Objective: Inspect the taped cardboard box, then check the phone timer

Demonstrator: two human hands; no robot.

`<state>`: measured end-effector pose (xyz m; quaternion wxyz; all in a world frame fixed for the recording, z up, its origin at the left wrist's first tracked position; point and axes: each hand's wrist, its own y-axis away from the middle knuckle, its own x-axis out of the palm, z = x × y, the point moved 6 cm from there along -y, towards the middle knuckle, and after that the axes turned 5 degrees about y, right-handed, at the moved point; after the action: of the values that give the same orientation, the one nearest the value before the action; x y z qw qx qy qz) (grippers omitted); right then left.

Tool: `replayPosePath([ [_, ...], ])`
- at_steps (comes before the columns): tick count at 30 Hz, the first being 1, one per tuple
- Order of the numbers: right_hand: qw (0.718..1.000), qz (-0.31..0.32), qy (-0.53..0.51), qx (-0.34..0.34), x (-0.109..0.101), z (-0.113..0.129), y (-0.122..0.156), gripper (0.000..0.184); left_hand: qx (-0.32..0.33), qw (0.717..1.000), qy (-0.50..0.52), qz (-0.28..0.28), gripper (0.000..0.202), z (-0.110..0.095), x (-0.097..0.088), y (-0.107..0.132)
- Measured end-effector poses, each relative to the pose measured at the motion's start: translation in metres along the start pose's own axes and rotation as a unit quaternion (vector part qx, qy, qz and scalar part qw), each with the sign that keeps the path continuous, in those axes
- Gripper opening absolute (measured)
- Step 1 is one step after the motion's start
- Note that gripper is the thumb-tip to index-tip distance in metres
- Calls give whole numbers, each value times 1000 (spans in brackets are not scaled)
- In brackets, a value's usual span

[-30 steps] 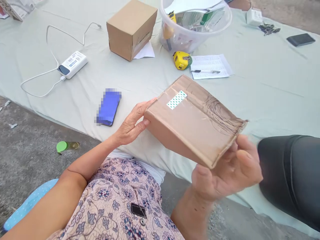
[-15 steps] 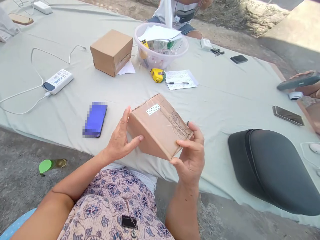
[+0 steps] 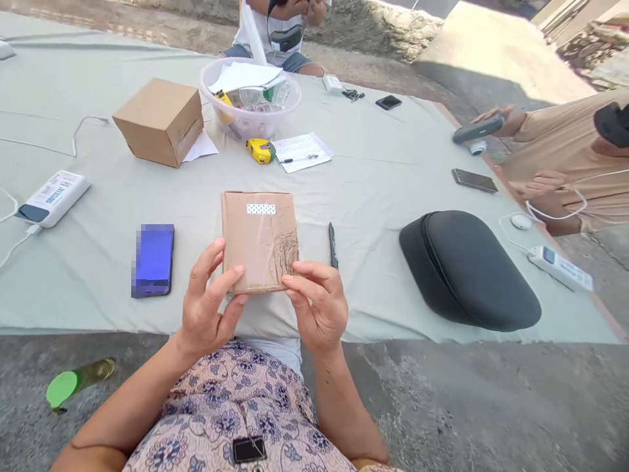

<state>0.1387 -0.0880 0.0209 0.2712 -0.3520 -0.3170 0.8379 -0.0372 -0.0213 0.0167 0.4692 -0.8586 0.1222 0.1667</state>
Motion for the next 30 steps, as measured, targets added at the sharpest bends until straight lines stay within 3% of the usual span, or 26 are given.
replayPosePath([
  [5,1000,-4,-1,9,1,-5,-1,23,5,998,58,18,47,14,-3,-6],
  [10,1000,17,-24,3,7,-6,5,31,-8,995,97,20,33,27,-5,-9],
  [16,996,15,-75,43,9,-10,4,17,-20,990,136,25,29,31,-6,-8],
  [20,994,49,-86,53,11,-18,0,19,-38,988,148,38,26,34,-6,-8],
  [22,996,56,-65,33,9,-23,-4,30,-47,984,165,48,25,37,-7,-9],
  [26,994,107,-7,4,8,-35,-19,94,-65,975,199,78,25,43,-9,-8],
  [28,989,147,-5,0,9,-41,-27,99,-74,970,210,94,25,46,-10,-8],
  [30,984,179,-18,12,11,-48,-33,89,-79,967,220,102,25,47,-11,-8],
])
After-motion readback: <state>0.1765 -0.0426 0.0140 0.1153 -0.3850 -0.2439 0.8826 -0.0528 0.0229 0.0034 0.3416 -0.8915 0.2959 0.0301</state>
